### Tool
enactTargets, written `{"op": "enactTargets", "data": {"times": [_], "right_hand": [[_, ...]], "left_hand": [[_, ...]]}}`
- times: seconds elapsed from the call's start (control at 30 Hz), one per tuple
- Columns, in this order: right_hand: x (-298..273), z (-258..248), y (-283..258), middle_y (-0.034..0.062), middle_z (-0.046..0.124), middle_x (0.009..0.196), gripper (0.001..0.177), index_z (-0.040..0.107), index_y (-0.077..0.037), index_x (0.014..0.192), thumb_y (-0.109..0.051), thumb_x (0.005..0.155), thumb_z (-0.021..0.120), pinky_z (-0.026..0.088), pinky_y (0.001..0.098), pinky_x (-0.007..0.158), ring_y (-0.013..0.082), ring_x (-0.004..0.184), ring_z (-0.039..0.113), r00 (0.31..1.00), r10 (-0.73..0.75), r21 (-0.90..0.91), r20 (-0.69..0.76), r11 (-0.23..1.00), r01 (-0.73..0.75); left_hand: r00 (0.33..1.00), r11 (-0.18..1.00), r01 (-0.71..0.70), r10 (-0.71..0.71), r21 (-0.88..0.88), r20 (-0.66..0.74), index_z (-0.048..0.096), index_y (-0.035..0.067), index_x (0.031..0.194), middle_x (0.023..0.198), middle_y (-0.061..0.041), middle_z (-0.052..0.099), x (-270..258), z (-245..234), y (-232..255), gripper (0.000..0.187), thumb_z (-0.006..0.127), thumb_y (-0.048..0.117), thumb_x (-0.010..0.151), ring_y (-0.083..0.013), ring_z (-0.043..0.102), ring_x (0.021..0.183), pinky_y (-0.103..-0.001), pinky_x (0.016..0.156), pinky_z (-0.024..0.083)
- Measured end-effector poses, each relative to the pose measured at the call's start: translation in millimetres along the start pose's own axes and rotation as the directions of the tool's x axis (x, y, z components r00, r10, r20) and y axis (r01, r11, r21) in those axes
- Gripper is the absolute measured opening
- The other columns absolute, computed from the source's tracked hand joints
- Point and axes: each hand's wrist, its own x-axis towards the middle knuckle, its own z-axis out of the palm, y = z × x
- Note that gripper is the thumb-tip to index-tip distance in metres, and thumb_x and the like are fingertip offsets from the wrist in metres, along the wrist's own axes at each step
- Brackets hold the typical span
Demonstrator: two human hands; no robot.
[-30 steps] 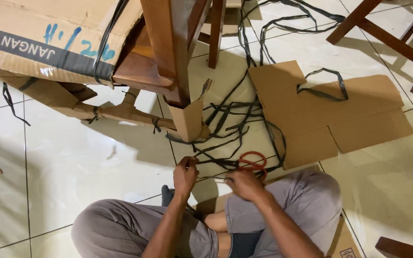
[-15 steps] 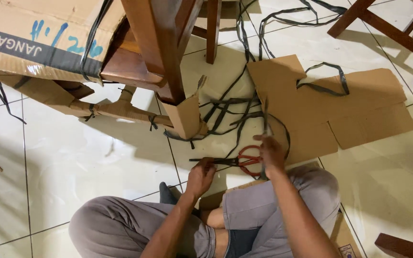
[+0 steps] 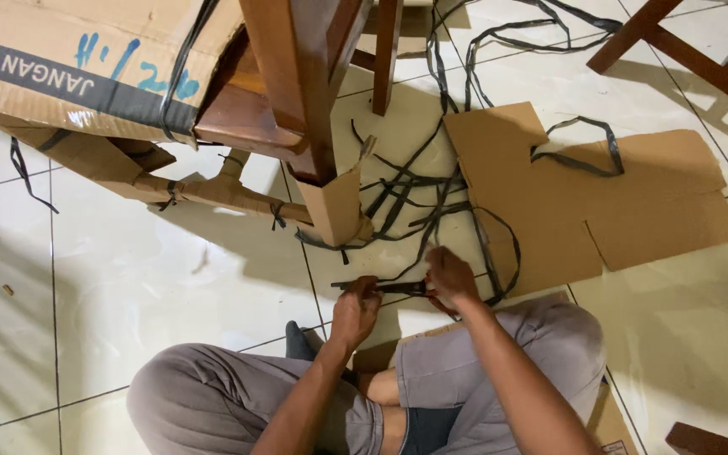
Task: Unpacking a wooden chair by cutting plastic straps and removing cardboard packaging
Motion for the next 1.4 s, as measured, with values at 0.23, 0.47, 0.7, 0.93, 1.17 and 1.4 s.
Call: {"op": "enactTargets", "data": {"times": [0.23,0.47,0.7,0.93,1.17,1.4], "right_hand": [[37,-34,27,0.0063,0.057,0.069,0.019,0.062,-0.010,0.088,-0.015,0.105,0.056,0.052,0.0355,0.050,0.0269,0.058,0.065,0.454,-0.838,-0.856,-0.301,0.448,0.258],[11,-31,-4,0.0221,0.069,0.116,0.058,0.059,-0.013,0.136,-0.009,0.080,0.075,0.053,0.0571,0.093,0.0461,0.111,0.067,0.928,-0.330,-0.341,0.173,0.864,0.371],[14,-9,3,0.0113,0.060,0.104,0.026,0.069,-0.013,0.109,-0.016,0.083,0.070,0.056,0.0436,0.082,0.0380,0.101,0.067,0.896,-0.433,-0.512,0.101,0.749,0.420],[57,-19,27,0.0149,0.067,0.086,0.016,0.069,-0.008,0.102,-0.017,0.089,0.064,0.059,0.0483,0.072,0.0368,0.087,0.072,0.910,-0.337,-0.471,-0.240,0.860,0.195],[50,-30,10,0.0243,0.072,0.104,0.036,0.060,-0.007,0.130,-0.018,0.097,0.053,0.058,0.0562,0.082,0.0462,0.096,0.071,0.919,-0.336,-0.337,-0.205,0.906,0.256],[49,-7,4,0.0212,0.072,0.095,0.027,0.058,-0.012,0.121,-0.020,0.096,0.052,0.060,0.0497,0.069,0.0404,0.082,0.075,0.887,-0.461,-0.483,0.008,0.775,0.407]], "left_hand": [[0.995,0.989,-0.093,0.089,0.113,0.033,0.051,0.000,0.145,0.110,-0.026,0.071,-2,7,-2,0.056,0.065,0.017,0.093,-0.0451,0.069,0.108,-0.058,0.090,0.058],[0.981,0.979,-0.143,0.159,0.144,-0.111,0.068,0.015,0.124,0.106,-0.010,0.076,8,15,-12,0.034,0.071,0.014,0.090,-0.0310,0.075,0.095,-0.042,0.078,0.064],[0.955,0.969,-0.149,0.090,-0.196,-0.282,0.061,0.001,0.138,0.128,-0.023,0.070,-6,-13,46,0.051,0.067,-0.002,0.088,-0.0376,0.074,0.103,-0.042,0.082,0.066],[0.978,0.982,-0.091,0.057,-0.166,-0.200,0.055,0.008,0.146,0.134,-0.020,0.067,-6,-12,42,0.059,0.067,0.006,0.088,-0.0371,0.071,0.112,-0.044,0.090,0.063],[0.988,0.987,-0.151,0.153,0.060,-0.025,0.065,0.023,0.138,0.133,-0.004,0.068,-1,1,16,0.046,0.066,0.017,0.093,-0.0282,0.068,0.119,-0.043,0.098,0.058],[0.986,0.985,-0.152,0.156,0.086,-0.050,0.067,0.020,0.134,0.133,-0.004,0.069,1,-1,15,0.041,0.064,0.016,0.094,-0.0277,0.066,0.123,-0.043,0.100,0.055]]}}
